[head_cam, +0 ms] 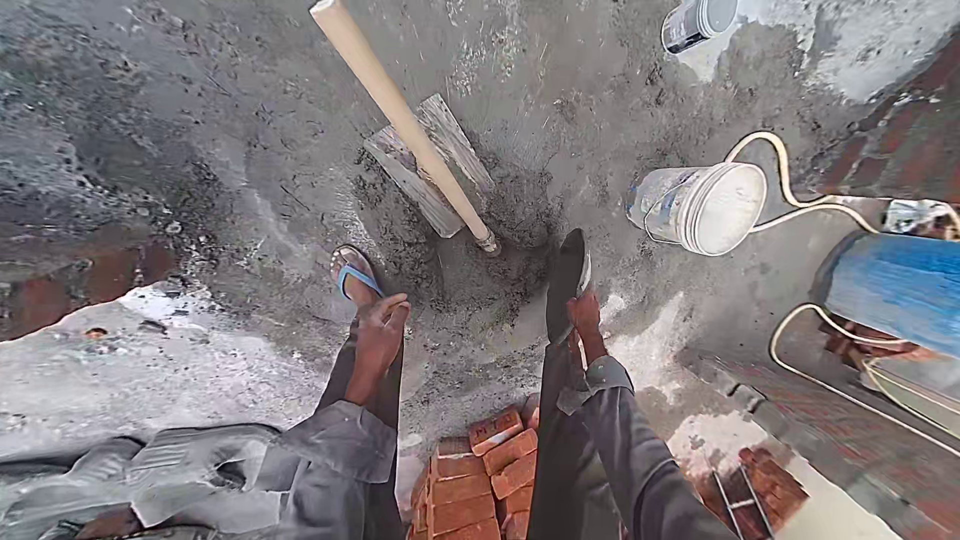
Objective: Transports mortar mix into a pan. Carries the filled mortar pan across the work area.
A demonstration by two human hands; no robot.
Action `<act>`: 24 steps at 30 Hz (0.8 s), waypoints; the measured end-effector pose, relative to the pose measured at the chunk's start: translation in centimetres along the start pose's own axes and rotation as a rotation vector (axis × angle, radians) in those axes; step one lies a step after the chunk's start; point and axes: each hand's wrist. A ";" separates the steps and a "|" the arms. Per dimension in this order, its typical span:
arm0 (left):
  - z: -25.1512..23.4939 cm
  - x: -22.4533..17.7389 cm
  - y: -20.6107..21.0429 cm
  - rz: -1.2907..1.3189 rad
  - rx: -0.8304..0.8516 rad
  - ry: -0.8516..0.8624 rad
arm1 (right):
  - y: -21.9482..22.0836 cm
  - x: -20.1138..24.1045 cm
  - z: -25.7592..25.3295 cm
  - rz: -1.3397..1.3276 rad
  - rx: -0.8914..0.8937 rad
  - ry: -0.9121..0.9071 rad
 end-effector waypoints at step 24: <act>-4.9 -0.4 13.8 -0.255 0.156 -0.025 | -19.4 -20.5 -8.6 -2.279 -0.341 -0.528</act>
Point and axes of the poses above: each hand's wrist, its own z-axis away from the middle knuckle, its own y-axis out of the palm, x = y × z, and after that the axes turned 8 degrees about x, right-handed
